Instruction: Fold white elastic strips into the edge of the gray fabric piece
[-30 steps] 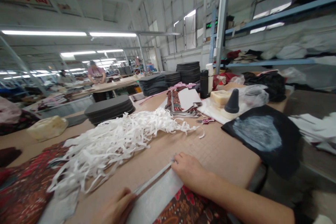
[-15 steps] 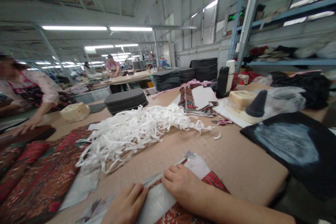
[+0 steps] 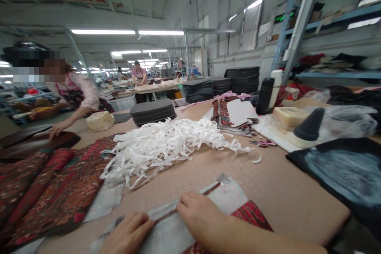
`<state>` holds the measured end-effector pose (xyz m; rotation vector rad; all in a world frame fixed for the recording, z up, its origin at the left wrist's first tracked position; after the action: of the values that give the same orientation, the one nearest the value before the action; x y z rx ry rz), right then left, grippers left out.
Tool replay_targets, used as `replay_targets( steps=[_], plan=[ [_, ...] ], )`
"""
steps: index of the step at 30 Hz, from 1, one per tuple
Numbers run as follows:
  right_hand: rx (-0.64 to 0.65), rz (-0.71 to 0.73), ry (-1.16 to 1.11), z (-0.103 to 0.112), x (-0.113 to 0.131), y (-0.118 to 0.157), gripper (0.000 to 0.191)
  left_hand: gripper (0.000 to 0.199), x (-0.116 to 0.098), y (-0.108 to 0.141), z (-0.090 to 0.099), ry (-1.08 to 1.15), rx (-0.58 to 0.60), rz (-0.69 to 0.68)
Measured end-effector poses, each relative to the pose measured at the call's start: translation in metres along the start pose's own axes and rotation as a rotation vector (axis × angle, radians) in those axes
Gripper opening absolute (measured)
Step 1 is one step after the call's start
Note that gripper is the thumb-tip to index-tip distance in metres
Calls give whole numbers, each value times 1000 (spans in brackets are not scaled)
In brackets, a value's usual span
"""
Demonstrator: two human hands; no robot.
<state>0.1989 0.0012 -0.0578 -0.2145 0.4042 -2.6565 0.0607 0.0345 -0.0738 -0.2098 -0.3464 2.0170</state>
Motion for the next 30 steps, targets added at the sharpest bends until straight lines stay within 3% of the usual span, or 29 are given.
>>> replay_targets(
  steps=[2,4,8,11,13,18,20,26,30],
  plan=[
    [-18,114,15,-7,24,-10,14,39,-6,4,-1,-106,-50,-75],
    [-16,182,78,-14,30,-8,21,36,-9,12,1,-188,-99,-141],
    [-5,126,228,-12,-7,13,4,32,-1,29,13,-218,-130,-159],
    [-11,73,319,-4,-23,16,14,33,6,38,20,-215,-131,-109],
    [-14,107,284,-6,-7,4,13,32,8,40,19,-226,-133,-76],
    [-47,307,83,-26,63,-27,19,26,2,44,14,-265,-235,-81],
    [-26,338,111,-33,69,-27,15,28,5,51,14,-251,-278,-78],
    [91,273,140,-29,46,-28,5,30,27,78,22,-164,-317,68],
    [99,304,-80,-26,78,-58,10,35,26,83,31,-140,-346,99]
  ],
)
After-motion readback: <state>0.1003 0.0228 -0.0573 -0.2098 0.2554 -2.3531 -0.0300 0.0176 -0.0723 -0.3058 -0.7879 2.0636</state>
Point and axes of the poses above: each hand's wrist, its own y-axis away from the middle knuckle, its own z-axis out of the back of the hand, x = y × z, the point moved 8 cm from there along -y, towards the middle knuckle, and after that the axes turned 6 degrees about -x, right-handed, at the moved point
